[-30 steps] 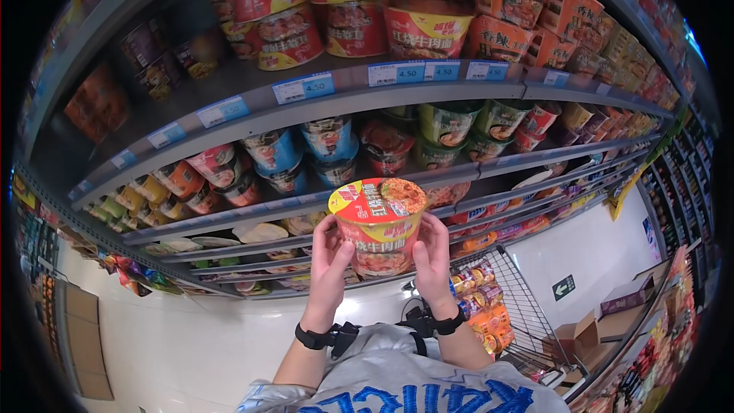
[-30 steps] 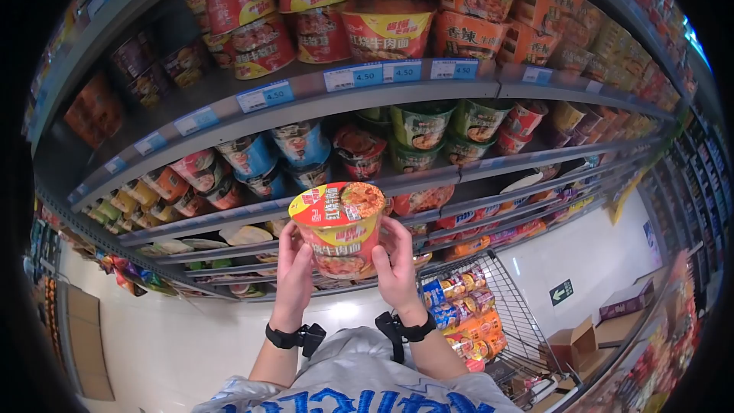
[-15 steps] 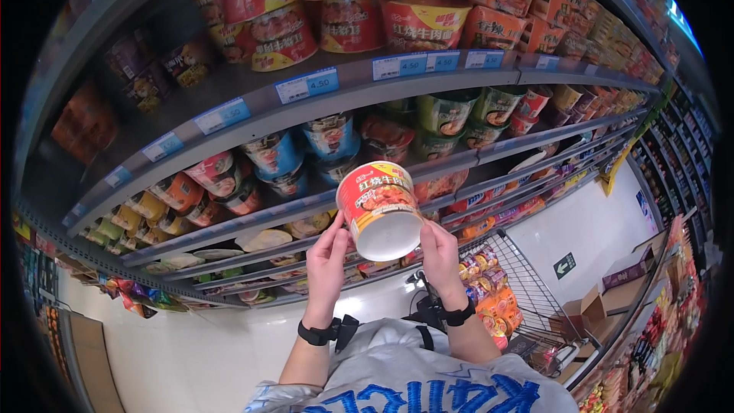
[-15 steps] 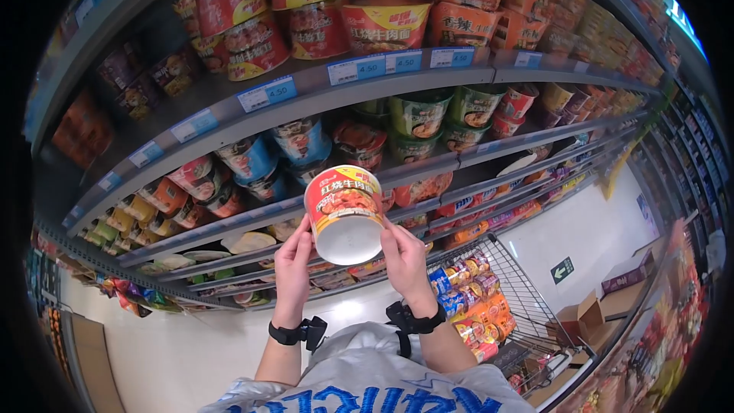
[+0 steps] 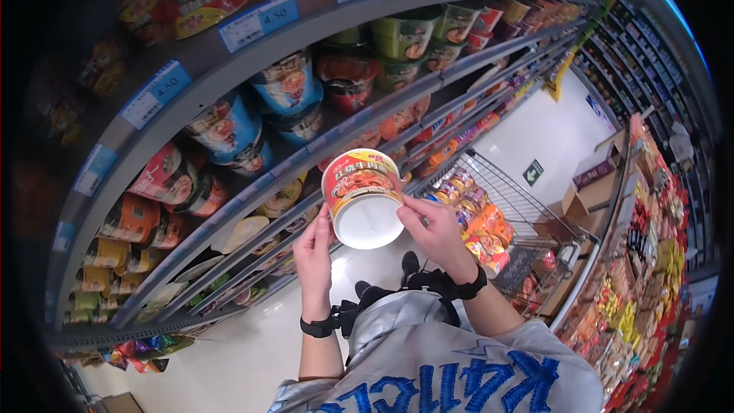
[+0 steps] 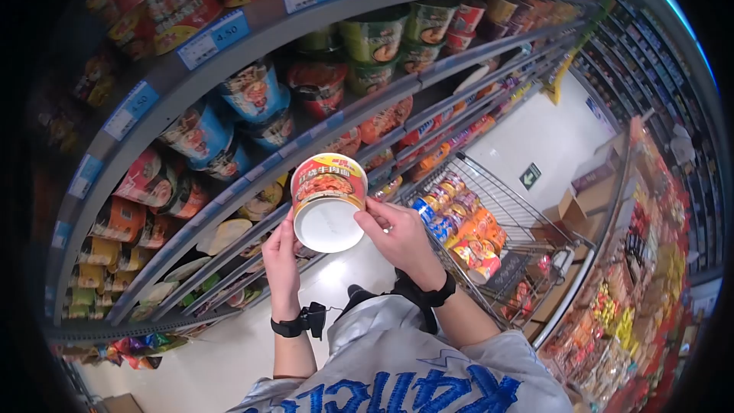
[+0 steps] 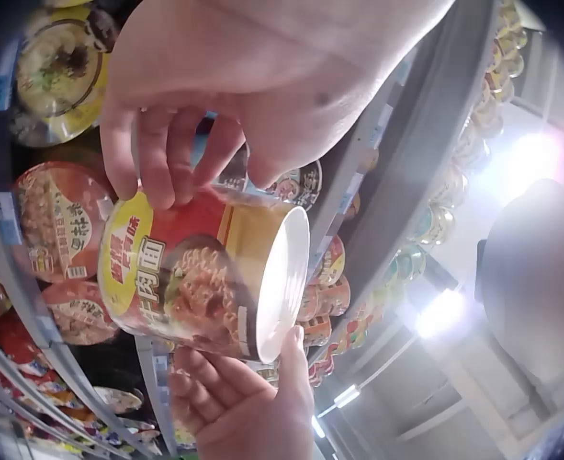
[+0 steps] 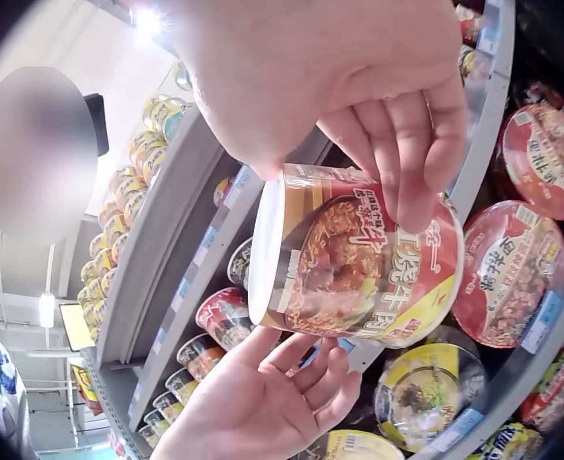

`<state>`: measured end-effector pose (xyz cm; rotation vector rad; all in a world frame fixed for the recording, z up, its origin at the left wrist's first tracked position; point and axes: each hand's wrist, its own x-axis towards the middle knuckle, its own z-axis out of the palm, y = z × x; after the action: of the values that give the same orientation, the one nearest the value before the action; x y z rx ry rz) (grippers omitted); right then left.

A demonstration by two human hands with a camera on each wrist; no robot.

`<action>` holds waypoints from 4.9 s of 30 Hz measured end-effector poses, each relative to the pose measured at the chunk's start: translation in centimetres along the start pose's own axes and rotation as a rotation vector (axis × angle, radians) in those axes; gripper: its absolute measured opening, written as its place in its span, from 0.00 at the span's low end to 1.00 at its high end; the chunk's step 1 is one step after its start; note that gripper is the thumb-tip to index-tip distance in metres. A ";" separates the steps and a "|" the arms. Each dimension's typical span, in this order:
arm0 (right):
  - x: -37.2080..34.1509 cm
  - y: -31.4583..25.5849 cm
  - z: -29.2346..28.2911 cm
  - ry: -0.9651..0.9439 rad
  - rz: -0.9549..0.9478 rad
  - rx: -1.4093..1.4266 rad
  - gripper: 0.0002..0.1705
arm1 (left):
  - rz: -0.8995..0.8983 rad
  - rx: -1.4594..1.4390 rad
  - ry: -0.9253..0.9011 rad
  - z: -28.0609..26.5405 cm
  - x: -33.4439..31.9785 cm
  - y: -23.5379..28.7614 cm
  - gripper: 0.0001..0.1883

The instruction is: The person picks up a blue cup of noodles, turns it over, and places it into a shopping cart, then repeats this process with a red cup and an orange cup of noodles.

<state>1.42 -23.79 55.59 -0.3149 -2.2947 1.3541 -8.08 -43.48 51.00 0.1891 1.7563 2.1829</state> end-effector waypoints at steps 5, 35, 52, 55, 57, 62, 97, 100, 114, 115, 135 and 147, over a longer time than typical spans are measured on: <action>-3.0 1.1 -0.8 0.017 0.032 -0.035 0.33 | -0.135 -0.073 -0.160 0.6 0.6 -1.1 0.29; -14.3 28.7 -28.0 0.415 0.498 0.423 0.49 | -0.356 0.296 -0.703 39.6 -1.0 -17.8 0.30; -26.8 51.4 -33.7 0.616 0.991 0.391 0.48 | -0.644 0.673 -0.990 53.2 -3.2 -45.5 0.36; -27.5 53.3 -33.6 0.589 1.110 0.298 0.55 | -0.666 0.742 -1.015 53.7 -3.6 -48.2 0.34; -27.4 54.2 -33.6 0.571 1.176 0.256 0.53 | -0.703 0.783 -1.008 53.9 -3.6 -49.2 0.34; -27.3 57.5 -31.2 0.670 1.196 0.149 0.51 | -0.713 0.791 -1.025 53.8 -3.5 -52.6 0.37; -30.3 62.5 -25.9 0.606 1.391 0.147 0.41 | -0.774 0.957 -1.275 51.6 -2.9 -60.9 0.29; -30.3 62.3 -25.7 0.640 1.371 0.129 0.40 | -0.654 1.127 -1.287 51.4 -2.5 -61.5 0.25; -28.5 55.5 -26.9 0.729 1.174 0.002 0.31 | -0.428 1.024 -1.169 49.1 -0.1 -50.6 0.24; -28.5 55.1 -26.4 0.762 1.086 -0.052 0.30 | -0.481 1.016 -1.156 48.7 0.3 -49.2 0.23; -32.8 35.6 -13.1 0.022 0.915 -0.725 0.18 | -0.088 1.287 -1.240 27.0 -6.0 -38.6 0.50; -30.4 38.2 -16.7 0.090 0.850 -0.815 0.14 | 0.107 1.600 -1.316 31.7 -4.6 -40.1 0.58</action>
<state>34.79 -4.83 21.10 -1.7043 -2.6206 0.5544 12.89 -8.35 19.96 1.5332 1.8950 -0.1268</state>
